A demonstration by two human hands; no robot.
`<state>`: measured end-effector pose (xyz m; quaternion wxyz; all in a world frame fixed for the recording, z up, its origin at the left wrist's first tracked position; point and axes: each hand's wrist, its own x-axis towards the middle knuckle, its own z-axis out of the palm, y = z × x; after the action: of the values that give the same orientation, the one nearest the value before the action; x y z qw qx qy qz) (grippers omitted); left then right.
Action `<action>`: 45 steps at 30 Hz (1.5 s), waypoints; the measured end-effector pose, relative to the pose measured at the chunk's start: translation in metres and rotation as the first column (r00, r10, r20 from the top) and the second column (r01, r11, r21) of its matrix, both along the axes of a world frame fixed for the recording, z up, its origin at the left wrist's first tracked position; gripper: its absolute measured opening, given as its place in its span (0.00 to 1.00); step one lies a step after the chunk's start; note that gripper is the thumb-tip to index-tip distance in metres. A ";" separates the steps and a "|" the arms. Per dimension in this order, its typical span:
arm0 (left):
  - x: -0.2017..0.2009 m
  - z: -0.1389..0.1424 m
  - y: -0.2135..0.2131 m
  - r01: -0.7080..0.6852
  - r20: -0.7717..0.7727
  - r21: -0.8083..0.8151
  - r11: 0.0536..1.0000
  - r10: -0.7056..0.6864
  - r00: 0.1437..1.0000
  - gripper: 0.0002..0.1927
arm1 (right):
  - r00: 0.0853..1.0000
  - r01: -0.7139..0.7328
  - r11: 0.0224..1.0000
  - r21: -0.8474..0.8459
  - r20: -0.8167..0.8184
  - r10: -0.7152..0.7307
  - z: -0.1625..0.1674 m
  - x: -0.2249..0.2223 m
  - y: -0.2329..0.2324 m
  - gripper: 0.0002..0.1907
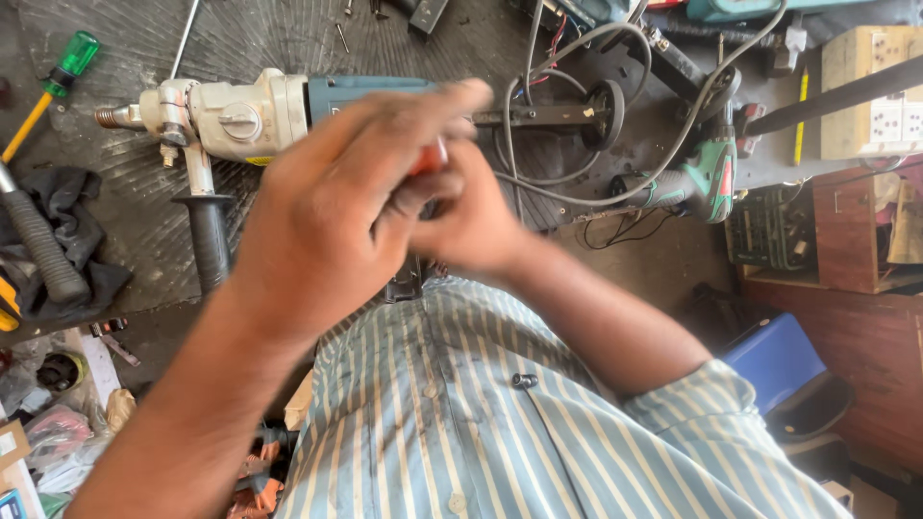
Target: The person unplugs the power cord of a Dong Cheng electric drill and places it on a cluttered workbench. They use a screwdriver to unscrew the drill's side handle, remove the handle cover, and work on the switch and brush holder assembly, manipulating the exposed wiring and internal component.
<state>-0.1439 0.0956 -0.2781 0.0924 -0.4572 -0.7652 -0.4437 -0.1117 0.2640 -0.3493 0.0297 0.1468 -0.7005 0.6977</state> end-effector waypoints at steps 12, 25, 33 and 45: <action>0.009 0.037 -0.011 0.074 -0.082 -0.120 0.990 -0.084 0.993 0.19 | 0.977 -0.193 0.949 0.249 -0.043 0.209 -0.024 -0.022 0.028 0.21; -0.004 -0.013 -0.009 0.127 0.211 0.065 0.990 -0.138 0.968 0.35 | 0.999 0.038 0.971 0.236 -0.013 -0.036 -0.054 -0.003 0.032 0.07; 0.002 -0.075 0.000 -0.102 0.087 -0.101 0.990 0.111 0.990 0.14 | 0.984 0.167 0.958 0.233 -0.095 -0.148 -0.063 -0.002 0.018 0.11; -0.002 -0.073 -0.004 0.051 0.167 0.079 0.996 -0.064 0.984 0.13 | 0.956 0.261 0.867 0.425 -0.236 -0.173 -0.072 0.005 0.011 0.10</action>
<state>-0.1457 0.0913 -0.3511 0.0311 -0.4359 -0.7398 -0.5115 -0.1068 0.2750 -0.4214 0.1400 0.1355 -0.8492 0.4908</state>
